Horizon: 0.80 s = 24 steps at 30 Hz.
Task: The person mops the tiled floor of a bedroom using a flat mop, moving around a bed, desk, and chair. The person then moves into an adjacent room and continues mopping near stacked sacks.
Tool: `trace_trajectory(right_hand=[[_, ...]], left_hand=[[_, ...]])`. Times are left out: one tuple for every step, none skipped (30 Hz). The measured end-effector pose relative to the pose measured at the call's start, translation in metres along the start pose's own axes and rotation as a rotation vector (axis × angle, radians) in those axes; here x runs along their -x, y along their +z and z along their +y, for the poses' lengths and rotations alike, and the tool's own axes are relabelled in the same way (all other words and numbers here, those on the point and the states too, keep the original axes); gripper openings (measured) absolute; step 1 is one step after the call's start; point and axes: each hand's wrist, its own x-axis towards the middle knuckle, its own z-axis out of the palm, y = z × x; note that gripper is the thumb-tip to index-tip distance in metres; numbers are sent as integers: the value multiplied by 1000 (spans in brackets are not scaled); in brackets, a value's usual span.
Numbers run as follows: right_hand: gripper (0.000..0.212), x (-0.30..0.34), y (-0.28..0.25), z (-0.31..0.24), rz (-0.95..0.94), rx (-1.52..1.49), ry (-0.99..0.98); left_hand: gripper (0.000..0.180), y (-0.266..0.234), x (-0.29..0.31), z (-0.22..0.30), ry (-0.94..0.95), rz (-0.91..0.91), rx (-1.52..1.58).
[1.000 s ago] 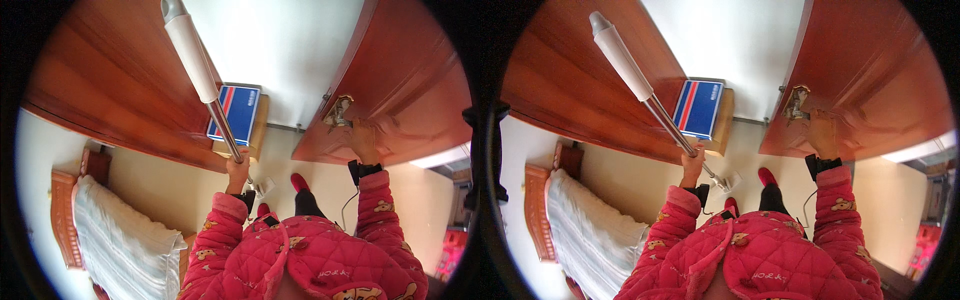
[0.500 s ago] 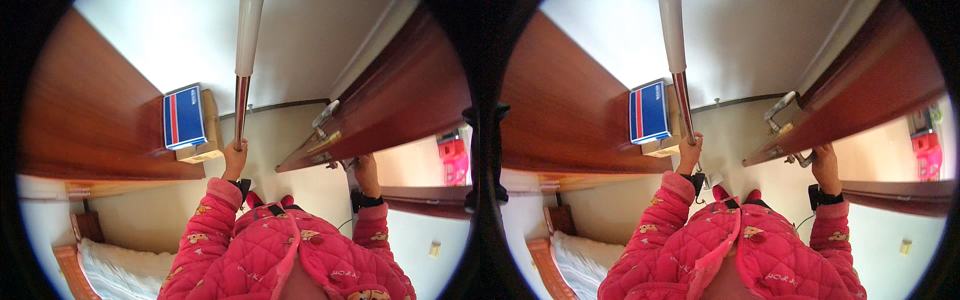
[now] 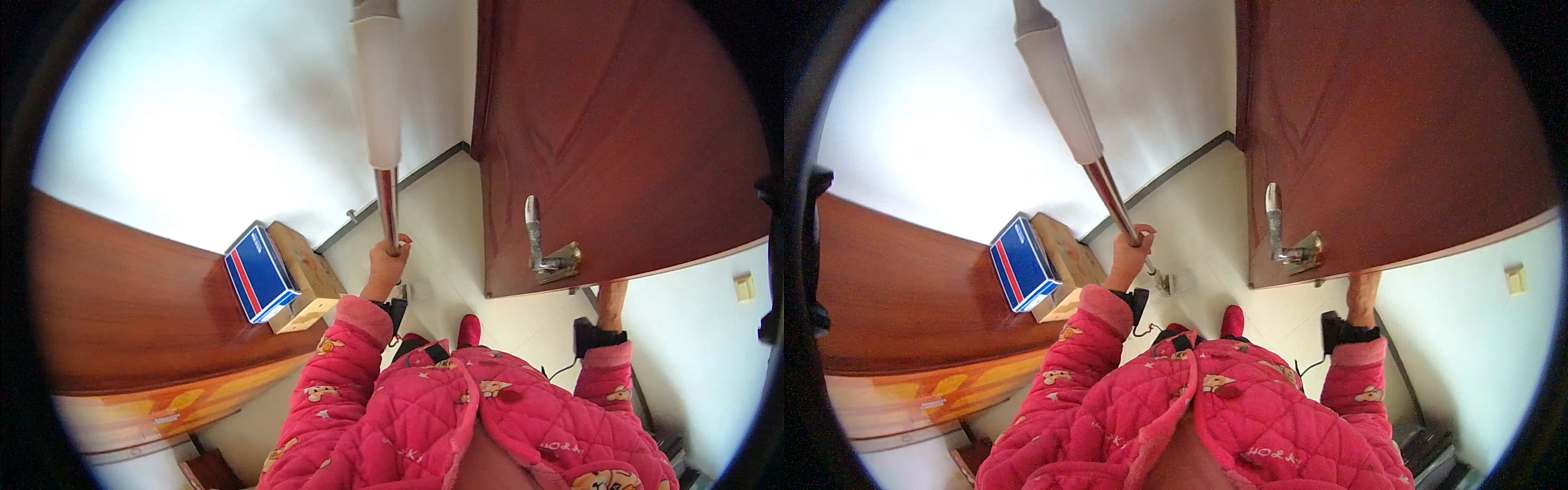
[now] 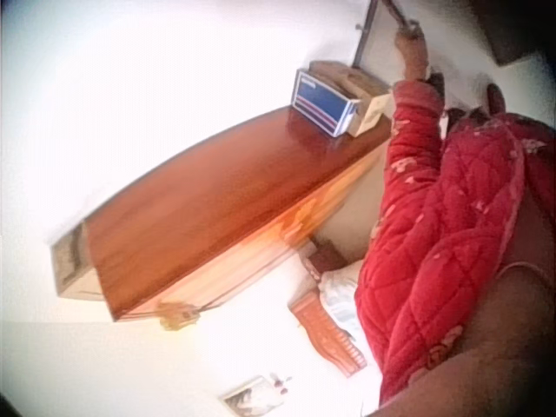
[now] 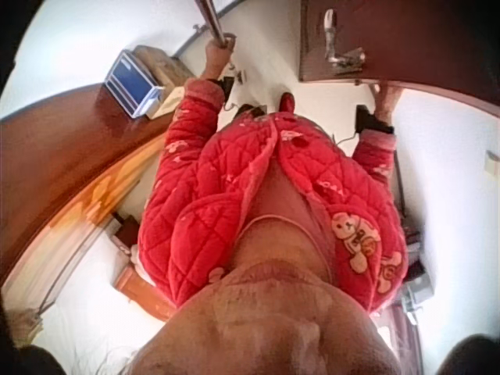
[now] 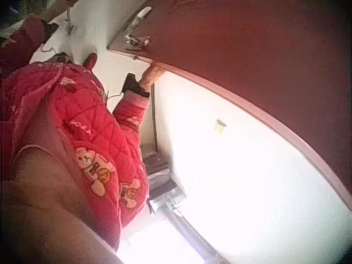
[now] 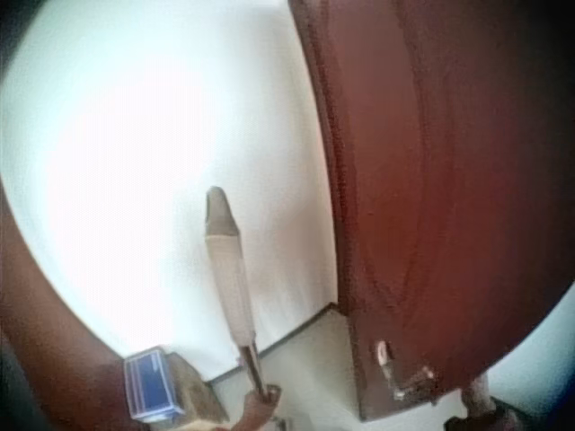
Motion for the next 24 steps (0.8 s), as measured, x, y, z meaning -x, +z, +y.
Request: trace_trajectory(right_hand=[[61, -7, -13, 4, 19, 46, -11], [62, -4, -24, 7, 51, 100, -63], [58, -11, -33, 11, 58, 216, -44], [55, -15, -43, 14, 71, 276, -49], [53, -18, -52, 17, 91, 342, -59], [51, -19, -61, 18, 117, 426, -72], [45, -25, -69, 20, 126, 467, -21], [44, -25, -74, 23, 129, 396, -55], [43, -27, -77, 25, 179, 362, -38], [41, -28, -80, 29, 229, 326, -23], [41, -28, -82, 30, 259, 309, -16], [40, -29, -83, 33, 278, 306, -6], [39, -28, -85, 34, 294, 313, 1], [38, -29, -86, 35, 307, 333, 9], [38, -27, -88, 33, 317, 362, 17], [37, -26, -89, 29, 324, 384, 35], [36, -23, -92, 22, 339, 417, 51], [36, -18, -92, 13, 363, 458, 75], [35, -11, -94, -2, 400, 526, 107], [34, -3, -93, -18, 469, 601, 145], [34, 8, -88, -39, 615, 629, 231], [25, 25, -75, -59, 794, 143, -7], [21, 40, -63, -76, 861, 272, -93], [19, 64, -47, -104, 876, 404, -260]], left_hand=[[5, 12, -3, 7, 17, -41, -9], [5, 19, 1, 10, 44, -82, -8], [4, 27, 1, 17, -41, -168, 22], [4, 35, 2, 24, 28, -200, 16], [4, 43, 2, 28, 58, -250, 14], [4, 50, 6, 34, 83, -296, 6], [5, 64, 6, 41, 120, -323, -4], [6, 75, 3, 44, 122, -384, -14], [6, 80, -3, 47, 122, -444, -14], [7, 86, -7, 49, 101, -512, -36], [8, 90, -11, 52, 169, -546, 27], [9, 93, -17, 53, 195, -570, 25], [10, 95, -22, 55, 200, -606, 16], [11, 95, -28, 56, 227, -645, 51], [12, 96, -33, 57, 202, -667, 88], [12, 88, -36, 56, 183, -666, 33], [12, 88, -40, 57, 162, -684, -8], [12, 85, -44, 57, 138, -705, -47], [13, 83, -48, 56, 159, -712, -1], [14, 80, -55, 54, 177, -721, 45], [16, 76, -61, 53, 179, -741, 80], [17, 72, -66, 54, 190, -743, 106], [19, 72, -74, 48, 174, -752, 109], [20, 68, -78, 50, 140, -770, 99]])
